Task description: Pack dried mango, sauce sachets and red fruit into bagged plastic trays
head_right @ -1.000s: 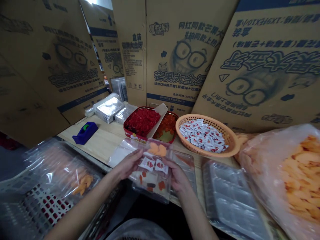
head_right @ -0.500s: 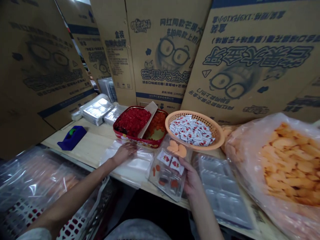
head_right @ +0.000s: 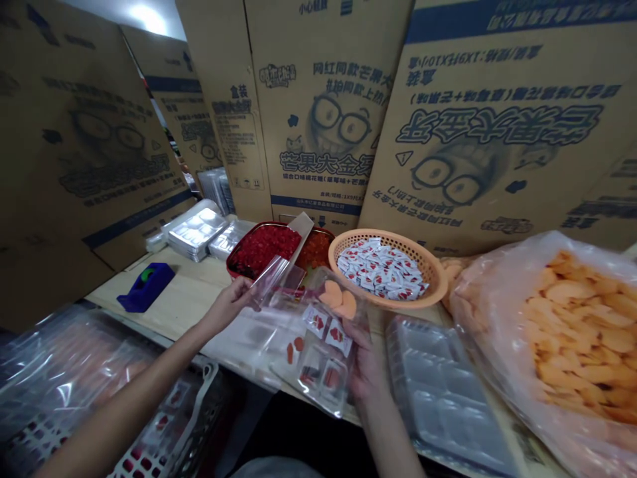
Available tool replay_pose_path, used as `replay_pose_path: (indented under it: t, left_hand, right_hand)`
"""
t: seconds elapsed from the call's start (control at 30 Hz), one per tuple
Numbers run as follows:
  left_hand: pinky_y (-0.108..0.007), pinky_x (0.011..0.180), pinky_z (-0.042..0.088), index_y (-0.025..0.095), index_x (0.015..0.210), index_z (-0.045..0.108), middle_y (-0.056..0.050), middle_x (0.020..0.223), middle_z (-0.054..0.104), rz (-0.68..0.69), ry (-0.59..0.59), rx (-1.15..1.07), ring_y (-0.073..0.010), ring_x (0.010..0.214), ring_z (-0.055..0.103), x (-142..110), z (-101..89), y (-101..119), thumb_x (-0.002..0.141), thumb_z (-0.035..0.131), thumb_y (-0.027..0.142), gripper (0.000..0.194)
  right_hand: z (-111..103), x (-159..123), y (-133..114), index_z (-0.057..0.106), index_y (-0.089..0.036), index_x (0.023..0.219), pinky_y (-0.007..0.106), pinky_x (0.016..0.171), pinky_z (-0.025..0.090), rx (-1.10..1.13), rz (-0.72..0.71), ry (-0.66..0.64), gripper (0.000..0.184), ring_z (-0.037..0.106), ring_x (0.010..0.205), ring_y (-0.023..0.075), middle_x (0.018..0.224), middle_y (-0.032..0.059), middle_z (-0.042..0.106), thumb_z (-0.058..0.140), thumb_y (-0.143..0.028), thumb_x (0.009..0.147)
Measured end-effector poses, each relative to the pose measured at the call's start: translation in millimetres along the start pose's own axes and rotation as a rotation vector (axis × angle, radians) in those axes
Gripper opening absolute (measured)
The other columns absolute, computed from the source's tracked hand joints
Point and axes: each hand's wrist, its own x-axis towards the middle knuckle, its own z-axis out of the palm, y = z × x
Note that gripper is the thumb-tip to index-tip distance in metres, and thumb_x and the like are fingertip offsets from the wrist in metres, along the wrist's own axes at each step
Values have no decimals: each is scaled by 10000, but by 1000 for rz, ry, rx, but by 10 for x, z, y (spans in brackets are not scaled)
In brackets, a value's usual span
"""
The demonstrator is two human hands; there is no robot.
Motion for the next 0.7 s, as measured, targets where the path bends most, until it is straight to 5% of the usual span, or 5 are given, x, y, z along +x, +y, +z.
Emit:
replay_pose_path:
  t: [0.13,0.33,0.57,0.7]
  left_hand:
    - [-244,553,434,189,737,458,32,662,545,-162,-37,-405,-101,544,503,-158,135,128,734,581,456,294]
    - [-169,460,308,174,719,482,73,558,473,-346,101,-667,-41,454,399,-393,288,27,680,667,394,290]
    - [-189,641,423,205,905,543,26,820,638,-490,147,-965,-76,675,588,-597,190,-86,568,762,136,408]
    - [-246,694,463,174,939,600,-47,944,665,-673,17,-1074,-132,771,622,-635,118,-118,655,719,300,333]
  right_hand:
    - [229,-12,166,644,-188,825,348,650,572,2,57,-109,233,676,668,196,741,10,716,687,-123,606]
    - [371,22,300,637,-177,819,305,626,566,-36,194,-270,175,679,712,185,764,16,715,674,-160,648]
    - [310,42,347,664,-148,780,222,536,550,-162,189,-267,157,658,604,135,732,10,712,684,-116,628]
    - [252,17,369,667,-144,759,216,480,531,-204,207,-235,194,644,569,135,702,9,708,727,-105,579]
